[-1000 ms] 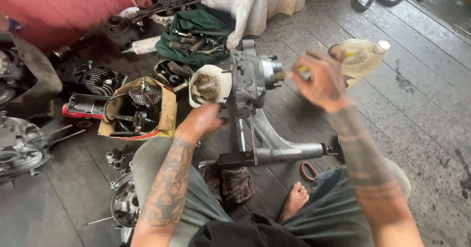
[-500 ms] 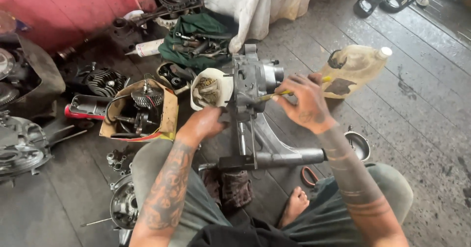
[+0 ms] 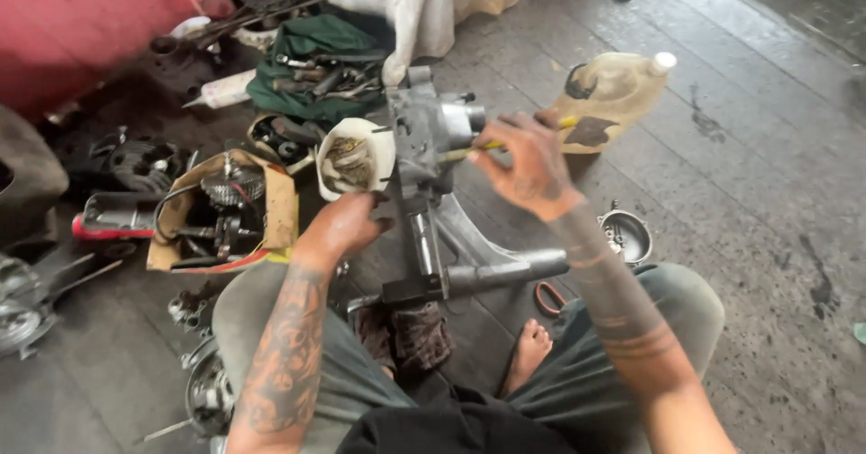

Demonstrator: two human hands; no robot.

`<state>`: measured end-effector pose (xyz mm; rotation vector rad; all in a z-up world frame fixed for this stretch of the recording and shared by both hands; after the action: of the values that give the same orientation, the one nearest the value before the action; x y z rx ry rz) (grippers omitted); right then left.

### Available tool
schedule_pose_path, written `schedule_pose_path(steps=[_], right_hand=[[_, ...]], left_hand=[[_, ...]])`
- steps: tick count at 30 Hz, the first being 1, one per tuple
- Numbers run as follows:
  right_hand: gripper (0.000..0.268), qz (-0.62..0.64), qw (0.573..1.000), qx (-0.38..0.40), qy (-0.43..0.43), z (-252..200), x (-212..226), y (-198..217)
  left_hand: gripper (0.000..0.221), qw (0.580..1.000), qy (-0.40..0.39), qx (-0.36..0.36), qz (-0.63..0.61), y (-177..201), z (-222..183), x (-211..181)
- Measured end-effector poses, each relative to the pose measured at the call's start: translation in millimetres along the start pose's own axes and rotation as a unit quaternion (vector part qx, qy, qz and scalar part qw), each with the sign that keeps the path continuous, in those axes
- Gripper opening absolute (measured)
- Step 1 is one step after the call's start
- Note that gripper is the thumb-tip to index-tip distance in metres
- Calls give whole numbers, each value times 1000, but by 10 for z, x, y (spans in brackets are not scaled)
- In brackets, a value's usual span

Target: Cleaning the exterior surfaces and crevices of a motorcycle engine crankcase using a small brush.

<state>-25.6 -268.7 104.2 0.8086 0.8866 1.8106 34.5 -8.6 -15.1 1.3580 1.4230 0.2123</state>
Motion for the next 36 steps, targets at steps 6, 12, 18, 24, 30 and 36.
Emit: schedule_pose_path(steps=[6,12,18,24,30,36], right_hand=[[14,13,1000,2,-16,31,113,95],[15,54,998,17,-19,64,151,120],[10,43,997,25,-52,-41,-109,-217],[10,48,997,36,-46,-112,-107,-185],[7,41,996,64,-36,-61,20,-94],[11,35,997,72,-9,-97,215,-35]], left_hand=[[57,1000,4,5,2,-15,11,57],[58,1000,7,10,16,-118,166,165],[58,1000,5,9,17,-90,154,143],[57,1000,4,11,8,20,4,35],[57,1000,-6,22,-4,25,-11,-25],[56,1000,-8,8,-4,-5,11,14]])
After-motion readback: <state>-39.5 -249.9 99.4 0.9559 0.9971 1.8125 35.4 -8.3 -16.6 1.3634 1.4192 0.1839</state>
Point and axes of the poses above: each hand's wrist, its own z-axis towards the middle knuckle, its own y-axis out of the back of the hand, x = y × z, the point moved 3 cm from there along z, towards the middle knuckle, and after that the axes turned 4 degrees about -z, right-handed, at the moved point
